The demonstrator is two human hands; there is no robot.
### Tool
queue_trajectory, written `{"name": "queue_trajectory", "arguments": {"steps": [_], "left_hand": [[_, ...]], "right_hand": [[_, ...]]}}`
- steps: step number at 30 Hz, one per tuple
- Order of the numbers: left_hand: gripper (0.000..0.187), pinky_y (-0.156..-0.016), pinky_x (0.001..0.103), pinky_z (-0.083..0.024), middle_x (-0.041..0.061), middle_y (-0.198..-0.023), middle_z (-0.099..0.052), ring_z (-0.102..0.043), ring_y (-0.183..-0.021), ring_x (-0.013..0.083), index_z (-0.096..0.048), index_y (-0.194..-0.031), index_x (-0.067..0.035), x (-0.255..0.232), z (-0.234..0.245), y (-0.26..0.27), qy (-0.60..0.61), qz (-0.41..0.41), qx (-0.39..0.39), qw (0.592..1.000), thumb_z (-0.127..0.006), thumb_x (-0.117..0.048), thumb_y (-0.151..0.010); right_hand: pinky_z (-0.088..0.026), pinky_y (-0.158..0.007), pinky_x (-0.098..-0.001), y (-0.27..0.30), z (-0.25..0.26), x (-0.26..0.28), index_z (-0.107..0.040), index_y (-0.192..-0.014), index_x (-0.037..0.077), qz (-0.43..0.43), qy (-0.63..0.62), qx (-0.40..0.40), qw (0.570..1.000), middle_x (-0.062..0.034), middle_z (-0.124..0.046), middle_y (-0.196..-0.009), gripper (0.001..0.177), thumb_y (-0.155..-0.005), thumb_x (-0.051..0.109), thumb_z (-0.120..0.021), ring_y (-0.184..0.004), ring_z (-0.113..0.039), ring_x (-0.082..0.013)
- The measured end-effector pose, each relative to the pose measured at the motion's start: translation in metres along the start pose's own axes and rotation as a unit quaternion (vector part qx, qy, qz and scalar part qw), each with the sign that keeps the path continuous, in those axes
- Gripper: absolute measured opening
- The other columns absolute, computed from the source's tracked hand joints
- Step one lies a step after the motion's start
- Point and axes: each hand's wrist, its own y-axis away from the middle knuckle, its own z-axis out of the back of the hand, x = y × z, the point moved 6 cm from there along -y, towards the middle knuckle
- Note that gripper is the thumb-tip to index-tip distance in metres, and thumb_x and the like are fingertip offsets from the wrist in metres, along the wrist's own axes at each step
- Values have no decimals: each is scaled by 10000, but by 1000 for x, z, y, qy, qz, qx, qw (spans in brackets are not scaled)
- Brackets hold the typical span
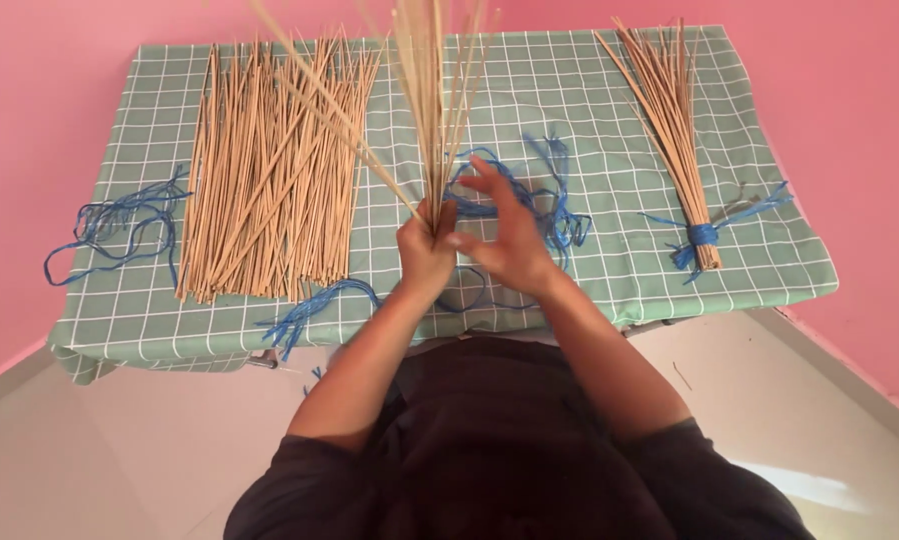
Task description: The person is organizing thin wooden sticks into uniform bundles and securing each bundle with a blue plastic string.
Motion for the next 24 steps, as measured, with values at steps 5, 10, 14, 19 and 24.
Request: {"name": "queue_trajectory", "arguments": {"steps": [5,10,14,19,24], "left_hand": [[137,-654,404,-550,251,-705,-694,-728,-716,290,-681,-901,32,-57,-15,-18,-43,-34,-4,999,-712,-88,-960],[145,-689,433,-548,252,-751,-699,-719,-772,321,-681,-927,17,-45,-26,-18,-57,10,42,997,-681,-124,-962],[169,-728,467,-545,252,-804,-705,-708,-835,356,-682,-956,0,-36,-44,-7,-70,53,90,992,-646,-164,-964],[202,-767,500,-543,253,-856,-711,-697,-898,390,-683,-985,-17,-33,-63,-4,-82,87,137,983,-611,-205,-966],[256,-819,544,-539,254,-926,-718,-682,-982,436,-684,-1023,-39,-27,-65,1,-105,127,210,964,-564,-259,-968]], "right_hand": [[-482,-1066,-422,-33,-20,1,-415,-1525,171,-46,-52,50,996,-85,-732,-1242,1004,-723,421,-967,-1217,-679,-268],[-537,-952,-253,-38,2,46,-745,-1217,228,-85,-81,49,992,51,-763,-1103,371,-868,252,-871,-1110,-684,-95],[-572,-892,-341,-28,13,38,-772,-1125,146,-81,-54,47,994,-59,-779,-1013,200,-934,200,-789,-1023,-726,-187],[-589,-800,-379,-17,22,11,-762,-1139,98,-62,7,12,998,-122,-785,-927,198,-983,218,-740,-922,-766,-270],[-577,-727,-391,-3,16,-16,-738,-1170,98,-90,-17,-43,995,-146,-766,-889,194,-1032,213,-667,-859,-756,-275]]}}
